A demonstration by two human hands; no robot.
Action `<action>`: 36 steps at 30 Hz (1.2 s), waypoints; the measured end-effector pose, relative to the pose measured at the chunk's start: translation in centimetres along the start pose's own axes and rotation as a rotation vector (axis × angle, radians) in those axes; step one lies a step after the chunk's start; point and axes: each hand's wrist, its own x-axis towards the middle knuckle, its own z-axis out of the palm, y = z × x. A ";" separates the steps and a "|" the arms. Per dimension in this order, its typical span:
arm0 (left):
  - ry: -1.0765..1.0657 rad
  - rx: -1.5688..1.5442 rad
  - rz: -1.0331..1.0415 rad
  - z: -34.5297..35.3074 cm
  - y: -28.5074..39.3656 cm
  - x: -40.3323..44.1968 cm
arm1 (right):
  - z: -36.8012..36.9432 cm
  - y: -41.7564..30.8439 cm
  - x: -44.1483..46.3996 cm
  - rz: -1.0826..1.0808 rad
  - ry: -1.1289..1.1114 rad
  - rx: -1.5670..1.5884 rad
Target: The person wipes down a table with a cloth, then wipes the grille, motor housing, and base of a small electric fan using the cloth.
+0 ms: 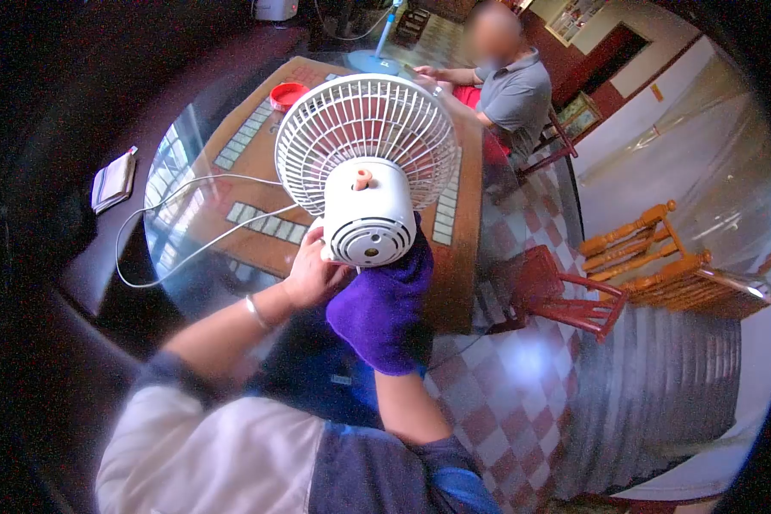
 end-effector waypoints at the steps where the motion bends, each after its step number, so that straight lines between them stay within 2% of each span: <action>1: -0.006 0.000 0.004 0.2 -0.2 -0.1 | 0.4 0.6 -0.2 0.018 0.018 0.001; 4: -0.027 0.017 -0.005 0.0 0.0 0.0 | -1.4 0.5 0.8 0.056 0.067 0.119; 7: -0.008 0.031 -0.004 -0.1 0.3 0.1 | -2.5 -0.4 1.4 0.284 0.177 0.603; 9: -0.009 0.041 0.005 -0.2 0.3 0.1 | -2.9 -1.3 1.8 0.281 0.246 0.681; 12: 0.001 0.014 0.014 0.2 0.1 0.1 | -3.5 -3.0 3.4 -0.016 0.305 0.332; 15: 0.006 0.003 0.005 1.7 -1.3 0.1 | -3.2 -2.8 4.5 -0.084 0.287 0.294; 18: 0.093 -0.067 0.082 0.8 -0.1 -0.1 | -3.1 -2.3 5.1 -0.092 0.255 0.311; 22: 0.004 -0.060 0.027 0.4 -0.1 0.1 | -2.9 -2.1 5.3 -0.065 0.256 0.352; 23: -0.035 0.014 0.021 0.0 0.4 0.1 | -2.9 -2.1 5.1 -0.045 0.264 0.376; 29: 0.071 -0.046 0.027 0.8 0.2 0.2 | -3.3 -1.6 3.2 0.128 0.301 0.552; 36: 0.019 -0.031 0.023 0.7 0.1 0.0 | -2.6 -2.5 4.4 0.019 0.200 0.463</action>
